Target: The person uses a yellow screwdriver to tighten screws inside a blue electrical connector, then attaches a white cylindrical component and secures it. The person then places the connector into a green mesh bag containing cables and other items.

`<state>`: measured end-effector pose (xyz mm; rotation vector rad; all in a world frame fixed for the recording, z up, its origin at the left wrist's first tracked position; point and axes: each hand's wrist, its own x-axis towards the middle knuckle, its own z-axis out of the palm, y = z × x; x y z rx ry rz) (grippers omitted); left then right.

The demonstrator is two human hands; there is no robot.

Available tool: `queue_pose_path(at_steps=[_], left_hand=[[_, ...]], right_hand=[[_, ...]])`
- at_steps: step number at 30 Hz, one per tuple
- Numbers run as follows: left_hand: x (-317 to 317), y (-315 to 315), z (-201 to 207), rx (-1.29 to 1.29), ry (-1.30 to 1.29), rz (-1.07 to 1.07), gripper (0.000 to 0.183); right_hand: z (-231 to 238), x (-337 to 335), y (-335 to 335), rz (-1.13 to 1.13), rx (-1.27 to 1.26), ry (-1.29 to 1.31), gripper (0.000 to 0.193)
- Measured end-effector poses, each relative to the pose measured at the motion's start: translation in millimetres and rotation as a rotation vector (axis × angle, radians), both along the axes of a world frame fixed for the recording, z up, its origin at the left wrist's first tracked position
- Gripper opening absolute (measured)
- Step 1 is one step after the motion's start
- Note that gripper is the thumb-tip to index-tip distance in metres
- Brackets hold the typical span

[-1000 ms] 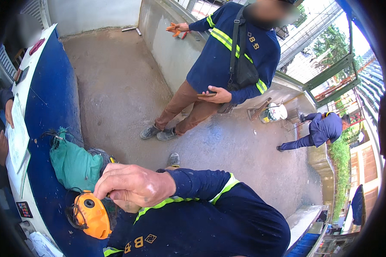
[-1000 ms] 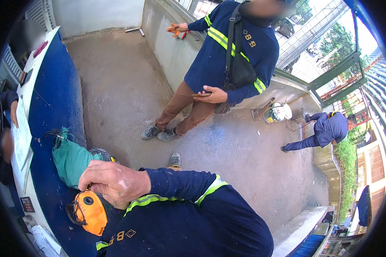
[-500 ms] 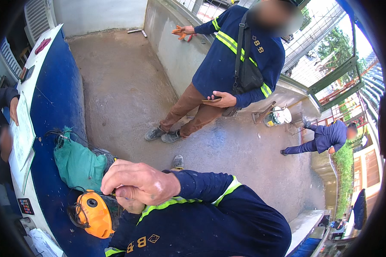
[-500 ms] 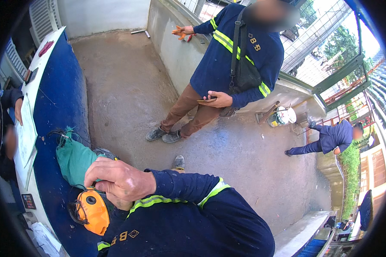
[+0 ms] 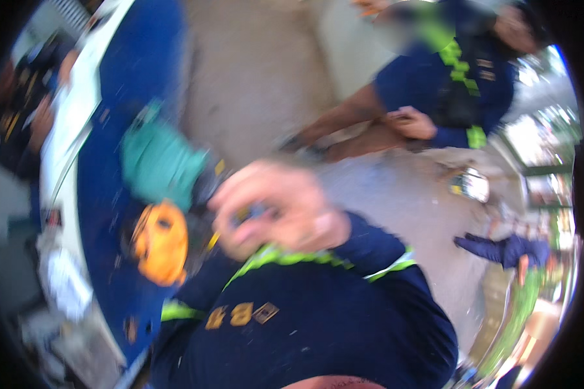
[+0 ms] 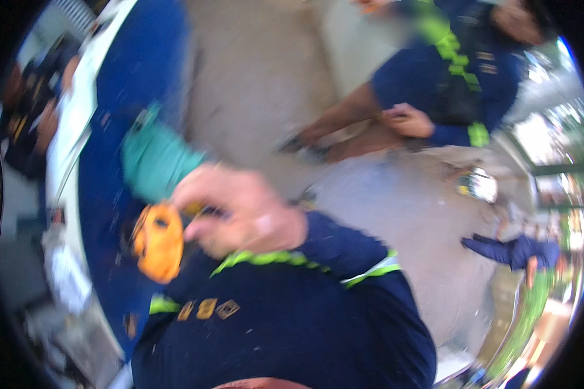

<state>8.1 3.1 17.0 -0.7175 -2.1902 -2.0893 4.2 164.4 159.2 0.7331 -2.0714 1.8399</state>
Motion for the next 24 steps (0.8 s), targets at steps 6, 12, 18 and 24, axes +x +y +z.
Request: queue_pose_path(at_steps=[6, 12, 18, 24], left_hand=[[3, 10, -11, 0.169, -0.071, -0.073, 0.049], [2, 7, -5, 0.164, -0.029, -0.105, 0.05], [-1, 9, -18, 0.142, 0.015, -0.139, 0.05], [-2, 10, 0, 0.132, 0.015, -0.079, 0.051]], right_hand=[[4, 18, 0, -0.133, -0.144, 0.034, 0.028], [8, 14, 3, -0.088, -0.066, 0.098, 0.029], [-3, 8, -2, -0.129, 0.007, 0.156, 0.026], [-11, 5, -9, -0.205, -0.05, 0.105, 0.022]])
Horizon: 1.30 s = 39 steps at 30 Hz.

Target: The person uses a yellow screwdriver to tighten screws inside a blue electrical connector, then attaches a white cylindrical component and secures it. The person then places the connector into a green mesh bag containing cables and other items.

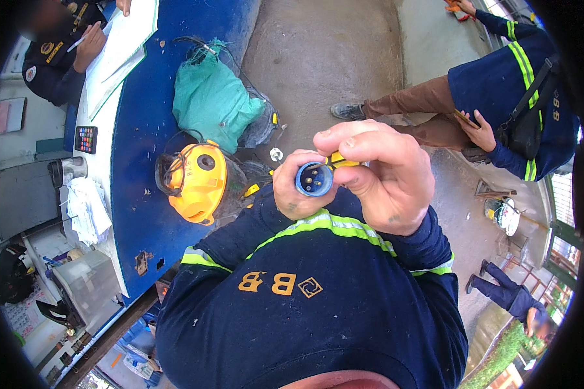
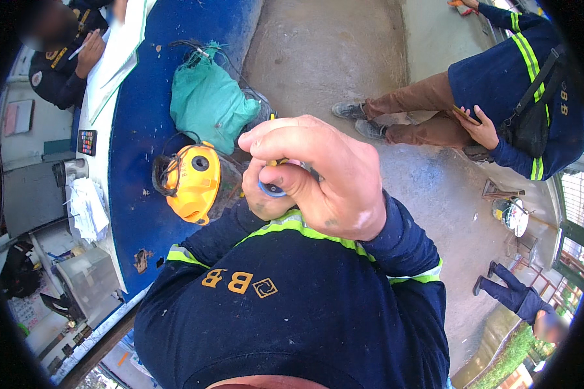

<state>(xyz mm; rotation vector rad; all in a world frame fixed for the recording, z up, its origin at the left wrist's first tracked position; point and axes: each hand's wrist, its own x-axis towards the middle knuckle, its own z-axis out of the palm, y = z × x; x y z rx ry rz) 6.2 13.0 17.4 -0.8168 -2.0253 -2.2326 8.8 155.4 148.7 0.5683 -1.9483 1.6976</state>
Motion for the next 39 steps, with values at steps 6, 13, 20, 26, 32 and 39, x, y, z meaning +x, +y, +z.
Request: queue_pose_path(at_steps=[6, 13, 20, 26, 32, 39], left_hand=[[1, -1, 4, -0.028, 0.069, 0.038, 0.054], [-3, -1, 8, -0.053, 0.038, 0.024, 0.054], [-7, -4, 0, -0.03, 0.098, 0.017, 0.053], [-4, -4, 11, -0.053, -0.036, -0.011, 0.053], [0, -6, 7, -0.081, -0.06, -0.046, 0.05], [2, 10, -12, 0.329, -0.398, -0.068, 0.046]], right_hand=[[-4, -2, 3, -0.008, 0.019, -0.036, 0.022], [-1, -4, 6, 0.058, 0.052, -0.04, 0.027], [14, -6, 2, -0.032, 0.262, 0.053, 0.033], [30, -17, 11, 0.176, 0.213, -0.075, 0.028], [30, -14, 8, 0.089, 0.273, -0.02, 0.024], [34, -21, 3, 0.142, 0.273, 0.023, 0.023]])
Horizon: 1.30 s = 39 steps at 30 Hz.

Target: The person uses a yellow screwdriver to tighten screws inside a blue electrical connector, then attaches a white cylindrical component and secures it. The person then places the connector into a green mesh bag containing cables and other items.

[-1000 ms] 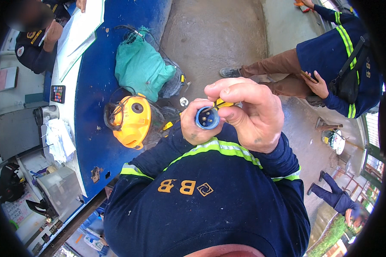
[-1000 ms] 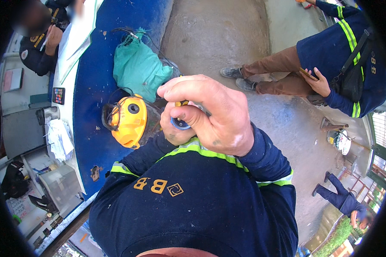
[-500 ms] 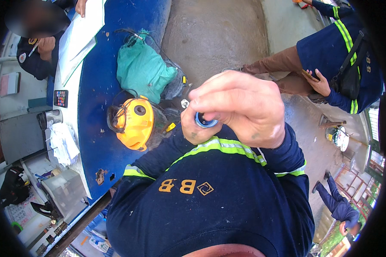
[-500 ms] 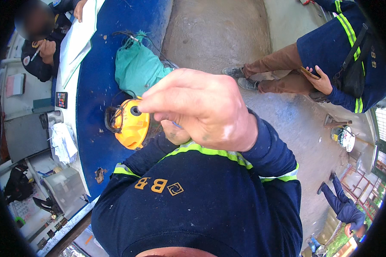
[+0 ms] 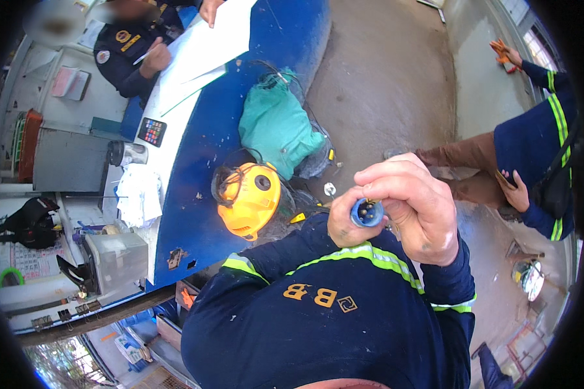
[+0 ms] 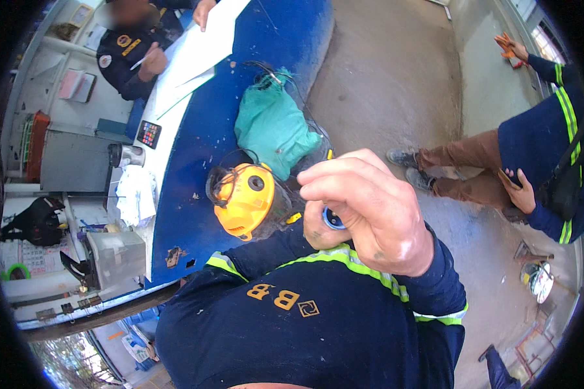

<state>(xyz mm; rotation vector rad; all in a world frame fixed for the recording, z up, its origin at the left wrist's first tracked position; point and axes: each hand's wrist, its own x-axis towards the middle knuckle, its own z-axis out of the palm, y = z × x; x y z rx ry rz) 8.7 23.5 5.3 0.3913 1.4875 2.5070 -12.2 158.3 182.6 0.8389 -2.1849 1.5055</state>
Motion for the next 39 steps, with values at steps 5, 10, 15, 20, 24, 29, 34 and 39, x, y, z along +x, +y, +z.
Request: queue_pose_path(at_steps=[5, 10, 15, 20, 24, 29, 34, 39], left_hand=[[-8, -12, 4, -0.353, 0.419, 0.036, 0.047], [-1, -15, 25, -0.426, 0.429, 0.087, 0.059], [-2, -13, 32, -0.427, 0.482, 0.131, 0.057], [1, -15, 15, -0.409, 0.339, 0.052, 0.051], [4, -5, -23, -0.249, 0.08, 0.043, 0.045], [-1, -9, 20, -0.357, 0.211, 0.029, 0.045], [-18, -13, 16, -0.428, 0.483, 0.128, 0.051], [-29, -4, 34, -0.517, 0.644, 0.226, 0.063]], right_hand=[[-1, 5, 1, -0.038, 0.002, -0.034, 0.019], [-1, 0, -4, -0.051, -0.089, -0.017, 0.02], [-1, 8, -8, -0.115, -0.047, -0.037, 0.018], [-2, 4, 0, -0.04, -0.08, -0.042, 0.029], [0, 1, -9, -0.008, -0.062, -0.005, 0.026], [-4, 6, 8, -0.01, -0.222, -0.038, 0.025], [3, 12, 45, -0.072, -0.669, -0.026, 0.022], [-26, 33, 35, -0.286, 0.218, -0.196, 0.036]])
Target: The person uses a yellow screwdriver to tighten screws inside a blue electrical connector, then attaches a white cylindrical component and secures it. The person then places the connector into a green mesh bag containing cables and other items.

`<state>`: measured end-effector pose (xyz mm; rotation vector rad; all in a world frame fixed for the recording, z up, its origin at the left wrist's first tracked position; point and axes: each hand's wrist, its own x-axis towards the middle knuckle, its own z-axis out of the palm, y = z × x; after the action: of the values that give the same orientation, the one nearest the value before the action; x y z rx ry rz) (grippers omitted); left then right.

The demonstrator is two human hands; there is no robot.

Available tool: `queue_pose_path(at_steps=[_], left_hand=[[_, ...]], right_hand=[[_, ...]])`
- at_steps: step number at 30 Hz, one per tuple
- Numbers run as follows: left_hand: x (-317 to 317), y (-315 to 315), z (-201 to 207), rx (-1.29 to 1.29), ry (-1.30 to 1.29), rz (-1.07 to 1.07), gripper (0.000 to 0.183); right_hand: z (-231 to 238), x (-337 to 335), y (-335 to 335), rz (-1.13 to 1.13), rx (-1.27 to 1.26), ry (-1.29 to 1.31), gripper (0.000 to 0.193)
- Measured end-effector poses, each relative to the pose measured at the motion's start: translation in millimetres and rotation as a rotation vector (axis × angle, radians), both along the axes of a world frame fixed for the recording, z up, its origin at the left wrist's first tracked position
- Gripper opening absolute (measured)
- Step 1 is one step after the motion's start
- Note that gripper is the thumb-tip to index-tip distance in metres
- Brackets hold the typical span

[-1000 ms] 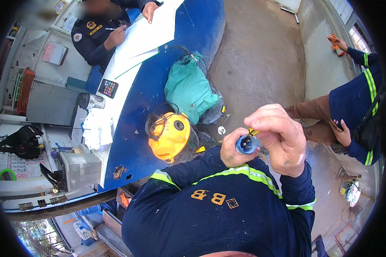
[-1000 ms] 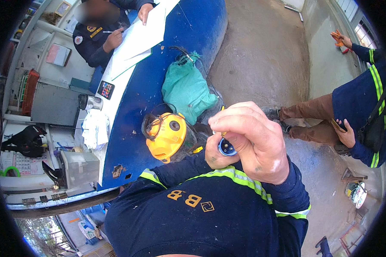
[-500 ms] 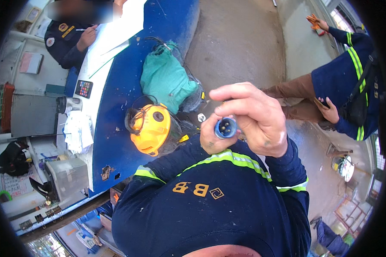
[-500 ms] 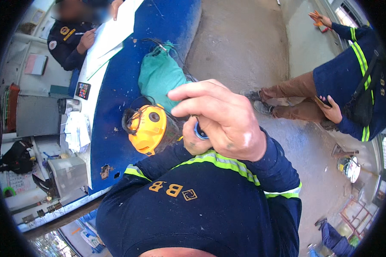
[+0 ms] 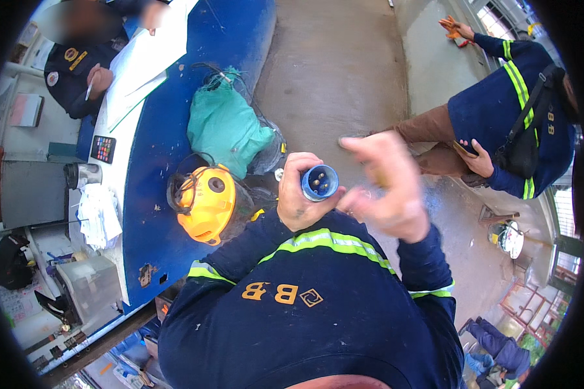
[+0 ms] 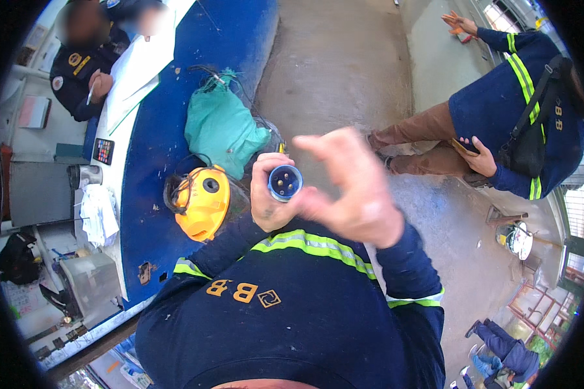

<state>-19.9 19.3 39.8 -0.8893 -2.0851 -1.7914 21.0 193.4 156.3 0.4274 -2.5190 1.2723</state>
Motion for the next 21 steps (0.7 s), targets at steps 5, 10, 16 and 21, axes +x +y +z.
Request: queue_pose_path(at_steps=[5, 10, 16, 21], left_hand=[[12, 5, -17, 0.056, -0.043, -0.052, 0.073], [9, 6, 0, -0.041, -0.188, -0.205, 0.08], [11, 8, 4, -0.029, -0.169, -0.172, 0.082], [9, 11, 11, 0.021, -0.179, -0.178, 0.083]], right_hand=[[-45, 3, -30, -0.102, 0.039, 0.041, 0.049], [-47, 0, -20, -0.079, 0.013, 0.121, 0.04], [-39, 0, -18, -0.121, -0.043, 0.064, 0.034], [-33, -2, -20, -0.143, -0.091, 0.091, 0.031]])
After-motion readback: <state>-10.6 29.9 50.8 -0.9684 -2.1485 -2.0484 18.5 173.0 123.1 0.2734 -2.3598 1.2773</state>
